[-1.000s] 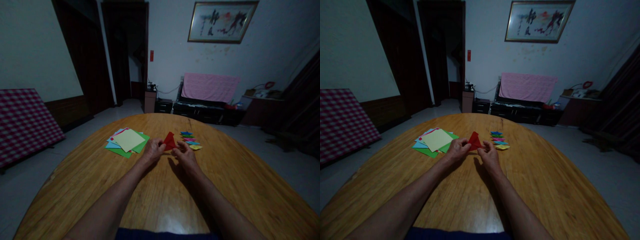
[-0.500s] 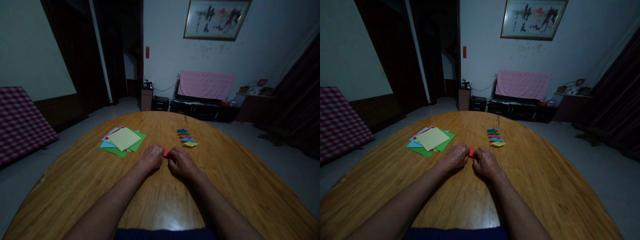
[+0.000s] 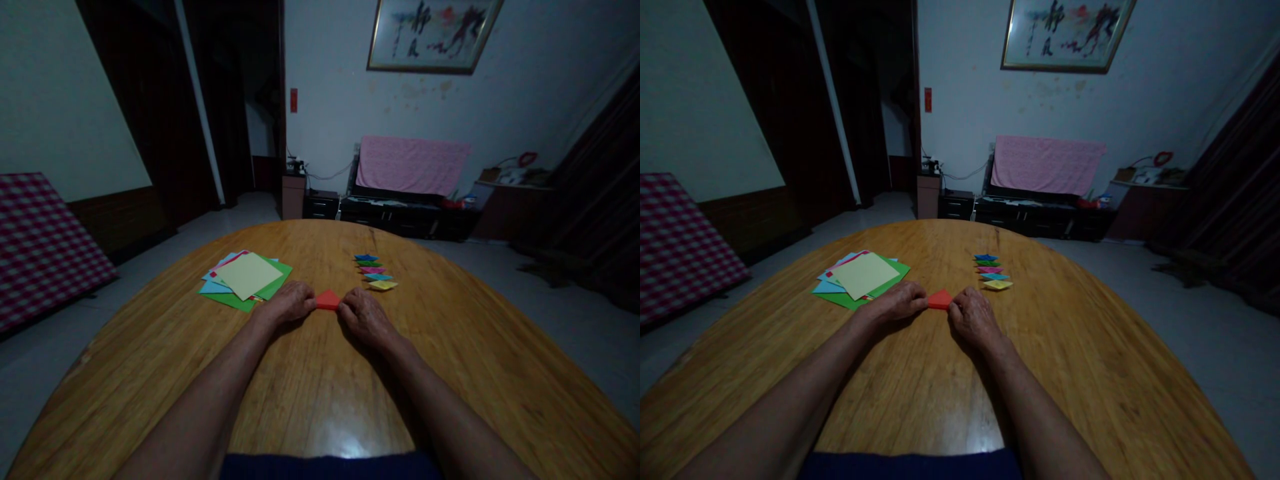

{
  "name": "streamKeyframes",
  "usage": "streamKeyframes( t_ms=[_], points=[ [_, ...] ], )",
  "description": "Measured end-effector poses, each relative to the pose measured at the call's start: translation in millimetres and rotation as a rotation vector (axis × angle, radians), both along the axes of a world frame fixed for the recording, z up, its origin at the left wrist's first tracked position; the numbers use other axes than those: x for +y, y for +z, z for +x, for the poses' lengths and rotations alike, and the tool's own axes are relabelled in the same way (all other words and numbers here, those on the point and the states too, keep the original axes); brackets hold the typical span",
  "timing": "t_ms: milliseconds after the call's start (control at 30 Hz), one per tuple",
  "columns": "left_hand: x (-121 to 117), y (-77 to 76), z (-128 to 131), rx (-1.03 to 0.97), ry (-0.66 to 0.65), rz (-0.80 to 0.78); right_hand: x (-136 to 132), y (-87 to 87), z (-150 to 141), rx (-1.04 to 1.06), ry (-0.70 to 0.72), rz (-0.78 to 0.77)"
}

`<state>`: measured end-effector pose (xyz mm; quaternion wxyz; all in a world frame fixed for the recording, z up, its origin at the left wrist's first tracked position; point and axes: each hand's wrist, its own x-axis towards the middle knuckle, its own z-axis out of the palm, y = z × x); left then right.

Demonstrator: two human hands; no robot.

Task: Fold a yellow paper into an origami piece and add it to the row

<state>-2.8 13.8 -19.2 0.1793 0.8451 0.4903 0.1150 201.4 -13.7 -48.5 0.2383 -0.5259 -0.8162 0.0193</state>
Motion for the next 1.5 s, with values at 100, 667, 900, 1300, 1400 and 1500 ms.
streamKeyframes(
  t_ms=[100, 667, 900, 1300, 1400, 1500],
  points=[
    [6.7, -7.1, -0.6, -0.020, 0.036, -0.035, 2.9, -3.5, -1.4, 0.010, -0.041, 0.010],
    [19.5, -8.9, -12.1, -0.040, 0.134, -0.093, 10.0, -8.4, -6.6, 0.010, -0.163, 0.024],
    [18.0, -6.3, -9.3, 0.013, 0.190, -0.054, 10.4, -8.5, -5.8, 0.042, -0.167, 0.006],
    [16.2, -4.8, -5.0, 0.102, 0.211, -0.014, 14.6, -7.3, 9.0, 0.062, -0.116, -0.008],
    [12.4, -0.5, -3.2, 0.137, 0.197, -0.012, 15.0, -8.1, 10.1, 0.072, -0.121, 0.003],
    [9.5, 2.6, -1.6, 0.182, 0.188, 0.007, 15.0, -8.9, 9.5, 0.075, -0.127, 0.008]
  ],
)
